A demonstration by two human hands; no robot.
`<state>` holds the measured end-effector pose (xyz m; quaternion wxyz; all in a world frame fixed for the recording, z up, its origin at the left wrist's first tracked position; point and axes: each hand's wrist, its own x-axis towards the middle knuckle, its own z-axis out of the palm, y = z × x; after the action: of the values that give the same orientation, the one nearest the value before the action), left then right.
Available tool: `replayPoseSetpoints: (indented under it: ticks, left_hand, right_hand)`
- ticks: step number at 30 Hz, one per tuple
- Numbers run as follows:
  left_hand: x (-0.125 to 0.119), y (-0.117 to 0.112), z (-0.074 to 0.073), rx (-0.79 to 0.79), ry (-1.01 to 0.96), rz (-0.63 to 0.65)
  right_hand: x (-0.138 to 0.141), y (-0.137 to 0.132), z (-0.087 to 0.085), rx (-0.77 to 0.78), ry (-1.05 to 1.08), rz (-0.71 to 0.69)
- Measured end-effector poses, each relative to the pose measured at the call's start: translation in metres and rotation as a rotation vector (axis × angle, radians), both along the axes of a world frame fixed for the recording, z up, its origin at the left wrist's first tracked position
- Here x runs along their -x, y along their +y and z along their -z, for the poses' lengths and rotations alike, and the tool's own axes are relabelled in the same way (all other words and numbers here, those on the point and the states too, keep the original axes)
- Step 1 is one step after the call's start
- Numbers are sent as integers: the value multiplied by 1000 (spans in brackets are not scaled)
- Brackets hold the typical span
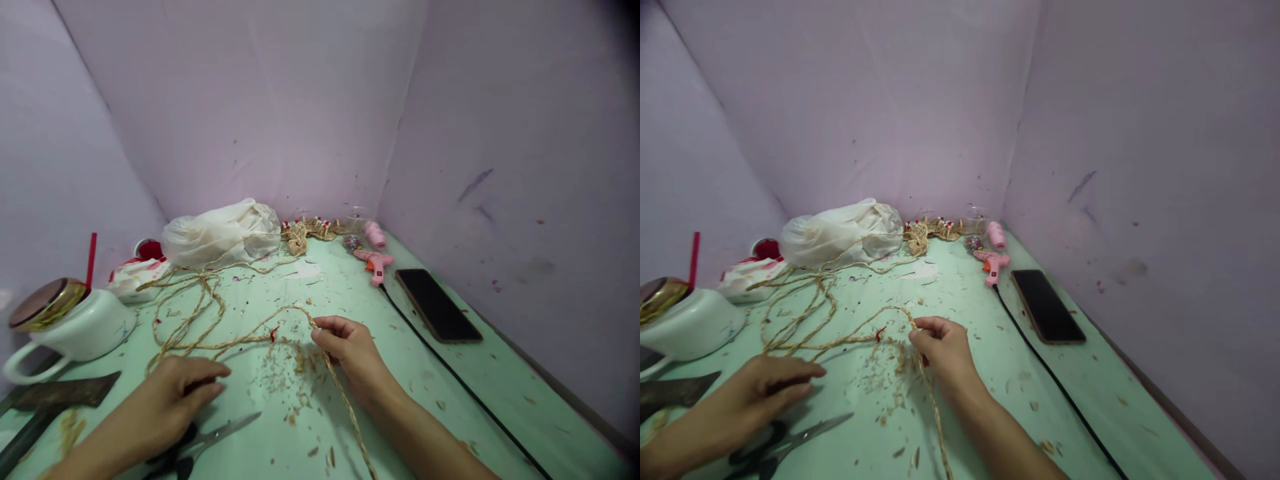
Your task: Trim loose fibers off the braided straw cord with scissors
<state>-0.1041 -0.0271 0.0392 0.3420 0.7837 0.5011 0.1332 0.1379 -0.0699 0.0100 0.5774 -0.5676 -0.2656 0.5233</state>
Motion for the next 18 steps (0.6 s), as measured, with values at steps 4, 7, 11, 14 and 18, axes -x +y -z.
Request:
replayPoseSetpoints:
  ticks: [4, 7, 11, 14, 18]
  left_hand:
    - [-49, -2, 0, 398, -212, -68]
    - [-82, 6, -2, 492, -477, -112]
    - [-108, 25, 0, 391, -702, -206]
    - [-115, 37, 4, 321, -725, -196]
    - [-112, 51, 6, 277, -764, -160]
  right_hand:
    - [5, -1, 3, -28, 34, -55]
    - [8, -2, 5, -63, 41, -96]
    - [9, -2, 6, -80, -1, -145]
    - [8, -3, 4, -75, 42, -212]
    - [7, -6, 5, 12, 215, -420]
